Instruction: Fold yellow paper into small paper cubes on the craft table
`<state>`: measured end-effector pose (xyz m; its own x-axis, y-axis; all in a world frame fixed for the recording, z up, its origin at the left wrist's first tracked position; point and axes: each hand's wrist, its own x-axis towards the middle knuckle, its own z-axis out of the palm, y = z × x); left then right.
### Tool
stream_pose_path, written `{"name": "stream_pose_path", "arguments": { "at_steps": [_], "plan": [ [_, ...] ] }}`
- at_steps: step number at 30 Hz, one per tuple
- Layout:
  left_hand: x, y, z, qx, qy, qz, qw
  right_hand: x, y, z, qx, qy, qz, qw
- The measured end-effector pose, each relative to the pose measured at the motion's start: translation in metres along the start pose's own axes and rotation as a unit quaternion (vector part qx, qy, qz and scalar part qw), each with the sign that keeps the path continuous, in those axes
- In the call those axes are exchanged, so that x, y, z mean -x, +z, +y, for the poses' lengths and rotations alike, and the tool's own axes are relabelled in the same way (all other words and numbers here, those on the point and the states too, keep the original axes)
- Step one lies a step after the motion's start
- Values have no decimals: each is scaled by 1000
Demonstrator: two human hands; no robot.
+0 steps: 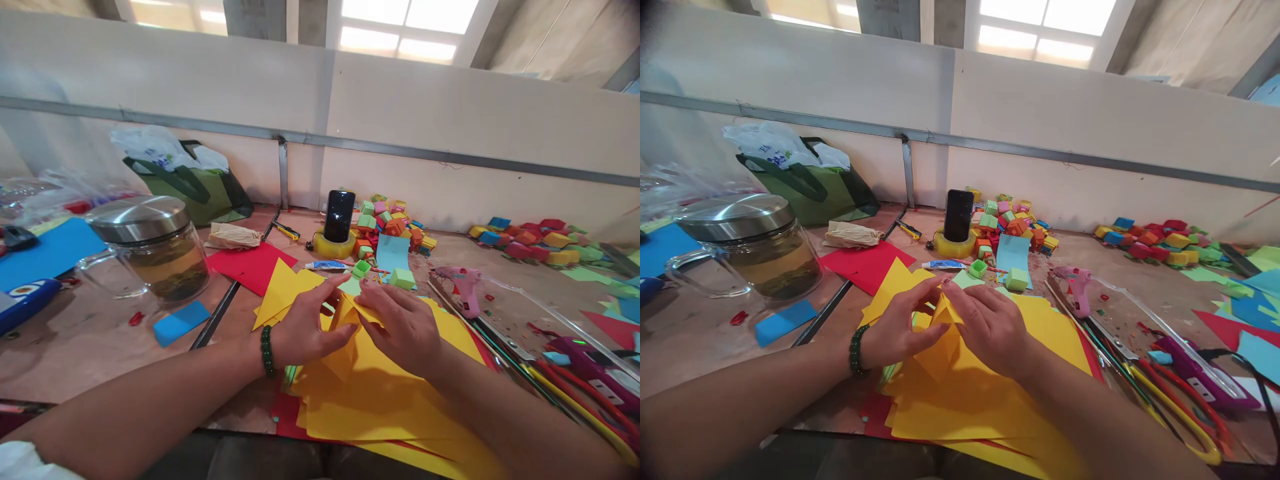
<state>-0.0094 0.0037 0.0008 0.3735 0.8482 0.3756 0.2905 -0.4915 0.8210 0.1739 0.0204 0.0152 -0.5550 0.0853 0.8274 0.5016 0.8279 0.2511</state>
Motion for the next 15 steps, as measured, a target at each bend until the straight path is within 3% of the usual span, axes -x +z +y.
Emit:
{"name": "stream_pose_path", "arguments": {
  "at_steps": [15],
  "plan": [
    [-3, 3, 1, -49, 50, 5, 998, -2, -1, -1, 61, 0, -16, 998]
  ]
}}
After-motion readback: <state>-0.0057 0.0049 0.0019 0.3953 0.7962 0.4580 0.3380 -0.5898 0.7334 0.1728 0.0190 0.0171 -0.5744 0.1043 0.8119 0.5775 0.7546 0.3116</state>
